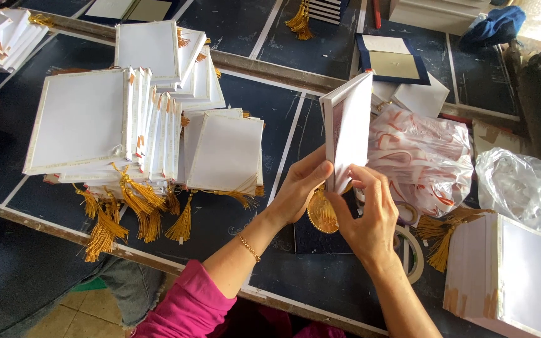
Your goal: Assembling invitations by folding printed cards, inserting them into envelopes, and attaching decorative tassels.
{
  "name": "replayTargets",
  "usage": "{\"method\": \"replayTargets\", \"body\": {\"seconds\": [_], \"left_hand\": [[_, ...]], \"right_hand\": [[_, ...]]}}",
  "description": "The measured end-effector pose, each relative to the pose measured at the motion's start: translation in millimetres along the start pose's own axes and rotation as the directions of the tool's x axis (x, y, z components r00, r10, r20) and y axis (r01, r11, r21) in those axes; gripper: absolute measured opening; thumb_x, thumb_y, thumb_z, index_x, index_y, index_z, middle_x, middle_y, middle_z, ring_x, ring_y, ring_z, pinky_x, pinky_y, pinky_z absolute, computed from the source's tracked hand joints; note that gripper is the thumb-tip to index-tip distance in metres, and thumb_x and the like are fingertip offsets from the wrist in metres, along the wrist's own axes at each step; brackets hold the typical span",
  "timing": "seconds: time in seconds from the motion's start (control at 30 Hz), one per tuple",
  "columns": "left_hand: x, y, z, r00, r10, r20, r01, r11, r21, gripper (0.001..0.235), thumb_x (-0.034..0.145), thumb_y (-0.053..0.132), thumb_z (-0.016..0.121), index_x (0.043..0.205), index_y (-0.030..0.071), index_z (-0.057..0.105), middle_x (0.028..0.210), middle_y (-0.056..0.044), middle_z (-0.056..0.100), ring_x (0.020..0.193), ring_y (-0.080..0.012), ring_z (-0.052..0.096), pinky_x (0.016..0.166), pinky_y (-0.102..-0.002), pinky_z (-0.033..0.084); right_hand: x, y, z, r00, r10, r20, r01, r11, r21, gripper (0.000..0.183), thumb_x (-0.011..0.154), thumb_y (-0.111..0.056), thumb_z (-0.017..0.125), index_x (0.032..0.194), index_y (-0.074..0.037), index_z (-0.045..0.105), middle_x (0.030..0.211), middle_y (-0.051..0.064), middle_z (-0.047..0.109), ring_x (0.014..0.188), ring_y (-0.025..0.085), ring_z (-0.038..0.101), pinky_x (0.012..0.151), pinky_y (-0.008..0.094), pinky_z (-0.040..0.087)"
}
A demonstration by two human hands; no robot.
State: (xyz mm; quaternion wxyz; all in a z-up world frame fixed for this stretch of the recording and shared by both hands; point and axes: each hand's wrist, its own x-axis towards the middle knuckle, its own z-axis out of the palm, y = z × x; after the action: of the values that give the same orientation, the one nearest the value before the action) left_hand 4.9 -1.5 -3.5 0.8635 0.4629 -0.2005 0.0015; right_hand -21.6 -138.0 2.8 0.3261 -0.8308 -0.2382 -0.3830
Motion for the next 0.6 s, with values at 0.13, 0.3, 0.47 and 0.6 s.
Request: {"method": "replayTargets", "body": {"seconds": [0.13,0.3,0.47,0.6], "left_hand": [[-3.3,-8.9,-1.5,1.0,-0.008,0.007,0.008,0.999,-0.041,0.054,0.098,0.033,0.064,0.149,0.019,0.05,0.146,-0.013,0.053,0.137,-0.0321,0.045,0.113,-0.056,0.036],[-0.5,-4.9,-2.1,1.0,-0.012,-0.012,0.012,0.999,-0.049,0.054,0.096,0.032,0.067,0.147,0.018,0.052,0.145,-0.01,0.056,0.138,-0.0289,0.046,0.115,-0.055,0.034],[-1.2,-5.0,-1.8,0.999,-0.026,-0.023,0.025,0.998,-0.065,0.054,0.097,0.03,0.067,0.147,0.018,0.052,0.145,-0.009,0.056,0.138,-0.0289,0.046,0.115,-0.055,0.033],[-2.9,-5.5,0.2,0.999,-0.045,-0.019,0.044,0.997,-0.062,0.054,0.094,0.03,0.07,0.145,0.02,0.055,0.141,-0.008,0.059,0.136,-0.0264,0.048,0.114,-0.054,0.035]], "right_hand": [[-1.7,4.7,2.6,0.999,0.032,-0.005,-0.032,0.999,-0.026,0.062,0.078,-0.032,0.088,0.121,0.002,0.058,0.109,0.015,0.059,0.079,0.026,0.066,0.07,0.04,0.057],[5.8,-0.8,-5.7,0.992,0.117,0.045,-0.125,0.96,0.249,0.041,0.088,-0.016,0.078,0.117,0.006,0.06,0.105,0.018,0.062,0.085,0.032,0.067,0.075,0.041,0.058],[4.5,2.2,-9.6,0.98,0.184,0.07,-0.197,0.913,0.358,0.031,0.092,-0.009,0.071,0.116,0.007,0.062,0.104,0.019,0.063,0.091,0.032,0.068,0.079,0.043,0.059],[5.0,6.4,-9.4,0.982,0.177,0.069,-0.19,0.911,0.365,0.037,0.091,-0.013,0.073,0.117,0.009,0.06,0.106,0.022,0.061,0.092,0.033,0.066,0.078,0.045,0.059]]}}
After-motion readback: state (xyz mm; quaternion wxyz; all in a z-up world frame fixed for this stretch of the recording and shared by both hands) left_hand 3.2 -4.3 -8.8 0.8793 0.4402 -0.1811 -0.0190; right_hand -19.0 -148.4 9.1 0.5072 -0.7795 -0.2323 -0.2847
